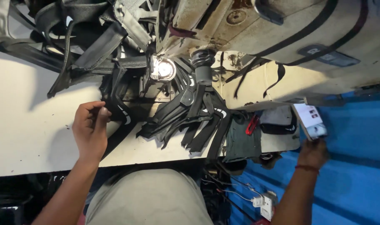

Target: Operating and adjusting an industrial sewing machine to stitch shoe components.

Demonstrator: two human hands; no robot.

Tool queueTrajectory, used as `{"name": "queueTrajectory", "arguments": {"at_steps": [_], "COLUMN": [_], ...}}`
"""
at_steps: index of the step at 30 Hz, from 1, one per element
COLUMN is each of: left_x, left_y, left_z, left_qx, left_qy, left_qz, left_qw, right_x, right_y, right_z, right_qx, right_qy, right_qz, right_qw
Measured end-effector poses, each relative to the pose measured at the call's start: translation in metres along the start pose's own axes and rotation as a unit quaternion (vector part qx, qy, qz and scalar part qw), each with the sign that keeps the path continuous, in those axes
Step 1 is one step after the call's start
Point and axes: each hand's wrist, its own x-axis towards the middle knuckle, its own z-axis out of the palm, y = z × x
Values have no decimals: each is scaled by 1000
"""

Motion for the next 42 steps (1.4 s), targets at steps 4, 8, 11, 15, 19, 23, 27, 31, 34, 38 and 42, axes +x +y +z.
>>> {"name": "queueTrajectory", "arguments": {"at_steps": [4,8,11,15,19,23,27,31,34,38,42], "left_x": [1,1,2,4,4,4,8,8,9,8,6], "left_y": [-2,-5,-6,-7,-6,-3,0,2,3,4,5], "left_z": [1,2,5,5,1,0,2,3,3,2,-1], "left_qx": [-10,0,4,7,-10,-24,-2,14,15,26,32], "left_qy": [3,4,-5,-4,3,6,9,-7,-12,2,7], "left_qz": [-1,3,1,-6,-19,-34,-40,-47,-49,-45,-39], "left_qw": [1000,1000,1000,1000,1000,999,999,999,999,999,999], "right_x": [35,44,9,-26,-83,-213,-287,-270,-252,-255,-267], "right_y": [43,59,35,11,1,22,34,91,130,136,137], "right_z": [-23,-50,-15,32,57,62,96,54,-5,-60,-82], "right_qx": [-28,-3,-200,-466,-636,-660,-590,-684,-717,-722,-723], "right_qy": [49,-25,8,16,-47,-81,-376,-425,-425,-439,-454], "right_qz": [47,178,183,170,-23,-290,-365,-162,-96,-81,-67], "right_qw": [997,984,963,868,770,688,614,571,544,529,516]}}
